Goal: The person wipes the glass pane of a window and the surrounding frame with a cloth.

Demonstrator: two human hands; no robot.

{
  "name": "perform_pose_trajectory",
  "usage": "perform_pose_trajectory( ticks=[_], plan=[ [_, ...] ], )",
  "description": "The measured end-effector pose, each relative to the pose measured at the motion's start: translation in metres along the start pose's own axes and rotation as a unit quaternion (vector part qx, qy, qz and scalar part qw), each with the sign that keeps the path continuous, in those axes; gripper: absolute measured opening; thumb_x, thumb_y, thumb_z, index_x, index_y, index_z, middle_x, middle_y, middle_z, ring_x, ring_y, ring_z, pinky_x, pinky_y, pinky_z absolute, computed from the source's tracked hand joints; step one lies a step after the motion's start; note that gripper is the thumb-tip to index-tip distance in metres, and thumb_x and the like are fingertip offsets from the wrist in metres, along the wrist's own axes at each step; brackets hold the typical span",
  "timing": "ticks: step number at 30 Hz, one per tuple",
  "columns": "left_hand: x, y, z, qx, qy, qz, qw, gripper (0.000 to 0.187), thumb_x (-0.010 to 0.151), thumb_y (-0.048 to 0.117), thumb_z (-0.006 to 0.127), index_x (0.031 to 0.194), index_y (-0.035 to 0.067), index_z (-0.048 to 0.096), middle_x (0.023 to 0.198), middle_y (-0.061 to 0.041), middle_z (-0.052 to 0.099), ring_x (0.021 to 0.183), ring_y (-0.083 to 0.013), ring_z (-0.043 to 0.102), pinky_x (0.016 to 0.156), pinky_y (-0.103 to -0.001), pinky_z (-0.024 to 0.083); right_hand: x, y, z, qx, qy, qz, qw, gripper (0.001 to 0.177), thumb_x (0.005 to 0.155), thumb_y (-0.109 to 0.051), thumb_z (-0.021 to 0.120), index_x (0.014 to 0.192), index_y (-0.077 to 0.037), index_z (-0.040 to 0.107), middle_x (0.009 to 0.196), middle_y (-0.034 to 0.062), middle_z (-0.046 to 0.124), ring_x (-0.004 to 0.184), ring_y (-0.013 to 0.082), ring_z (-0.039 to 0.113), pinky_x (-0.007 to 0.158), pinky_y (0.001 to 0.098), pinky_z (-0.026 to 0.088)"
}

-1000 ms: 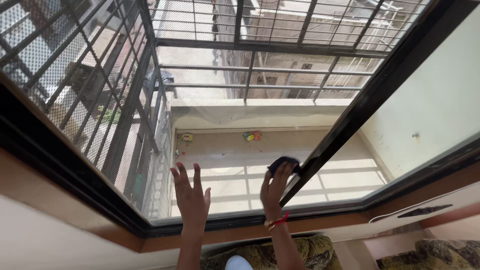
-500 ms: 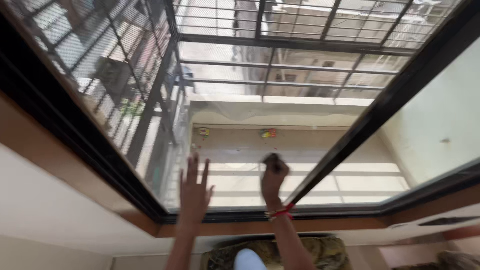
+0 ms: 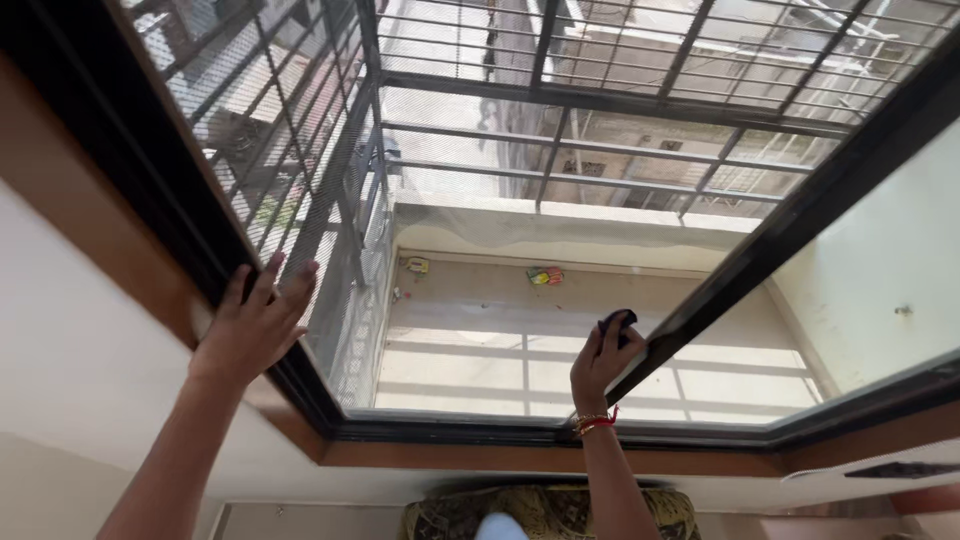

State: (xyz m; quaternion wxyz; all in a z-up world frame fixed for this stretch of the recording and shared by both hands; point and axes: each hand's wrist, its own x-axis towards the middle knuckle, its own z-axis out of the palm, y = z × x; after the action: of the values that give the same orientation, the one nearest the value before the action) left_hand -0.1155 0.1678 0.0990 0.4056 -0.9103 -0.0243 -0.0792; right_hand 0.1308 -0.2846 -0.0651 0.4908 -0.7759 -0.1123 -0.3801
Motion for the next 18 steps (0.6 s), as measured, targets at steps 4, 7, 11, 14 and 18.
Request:
perform_pose_trajectory(
  ticks=[4,7,11,14,18],
  plan=[
    [-0.001,0.004,0.009,-0.026,0.079,-0.012,0.996,0.079,0.098,0.062,0.042,0.163,0.020,0.025,0.171,0.001,0.004,0.156,-0.0327,0.018,0.121,-0.057,0.034,-0.020,0.002,0.015,-0.038,0.020,-0.115,0.992,0.050,0.105,-0.007,0.055,0.154,0.001,0.047,0.128,0.0150,0.038,0.110,0.0271,0.046,0.097,0.0376,0.044],
    [-0.001,0.003,0.008,-0.018,0.100,0.006,0.995,0.075,0.099,0.059,0.046,0.160,0.017,0.032,0.169,-0.002,0.010,0.154,-0.0348,0.023,0.119,-0.058,0.035,-0.035,-0.009,0.046,-0.102,0.009,-0.193,0.976,0.047,0.100,-0.007,0.059,0.147,-0.001,0.056,0.124,0.0148,0.044,0.109,0.0314,0.048,0.096,0.0408,0.044],
    [-0.010,0.000,-0.004,0.040,0.182,-0.008,0.983,0.055,0.096,0.044,0.059,0.144,0.020,0.050,0.162,0.001,0.032,0.149,-0.0262,0.036,0.115,-0.054,0.039,-0.026,-0.013,0.034,-0.053,-0.120,-0.105,0.986,0.030,0.100,-0.015,0.067,0.128,-0.008,0.064,0.113,0.0101,0.059,0.100,0.0267,0.058,0.092,0.0383,0.047],
    [-0.014,-0.008,-0.009,0.094,0.229,-0.032,0.968,0.034,0.097,0.035,0.063,0.128,0.022,0.061,0.140,0.002,0.052,0.135,-0.0190,0.048,0.109,-0.049,0.044,0.001,0.006,0.000,-0.104,-0.045,-0.098,0.989,0.034,0.106,-0.007,0.062,0.139,0.000,0.061,0.118,0.0188,0.056,0.104,0.0308,0.056,0.091,0.0406,0.048],
    [-0.016,-0.029,-0.011,0.111,0.207,-0.027,0.972,0.026,0.091,0.035,0.060,0.112,0.022,0.067,0.118,0.003,0.064,0.119,-0.0170,0.058,0.097,-0.042,0.046,-0.002,0.014,0.007,-0.135,0.026,-0.154,0.979,0.035,0.103,-0.004,0.063,0.138,0.004,0.059,0.121,0.0219,0.053,0.108,0.0347,0.053,0.093,0.0446,0.047]
  ],
)
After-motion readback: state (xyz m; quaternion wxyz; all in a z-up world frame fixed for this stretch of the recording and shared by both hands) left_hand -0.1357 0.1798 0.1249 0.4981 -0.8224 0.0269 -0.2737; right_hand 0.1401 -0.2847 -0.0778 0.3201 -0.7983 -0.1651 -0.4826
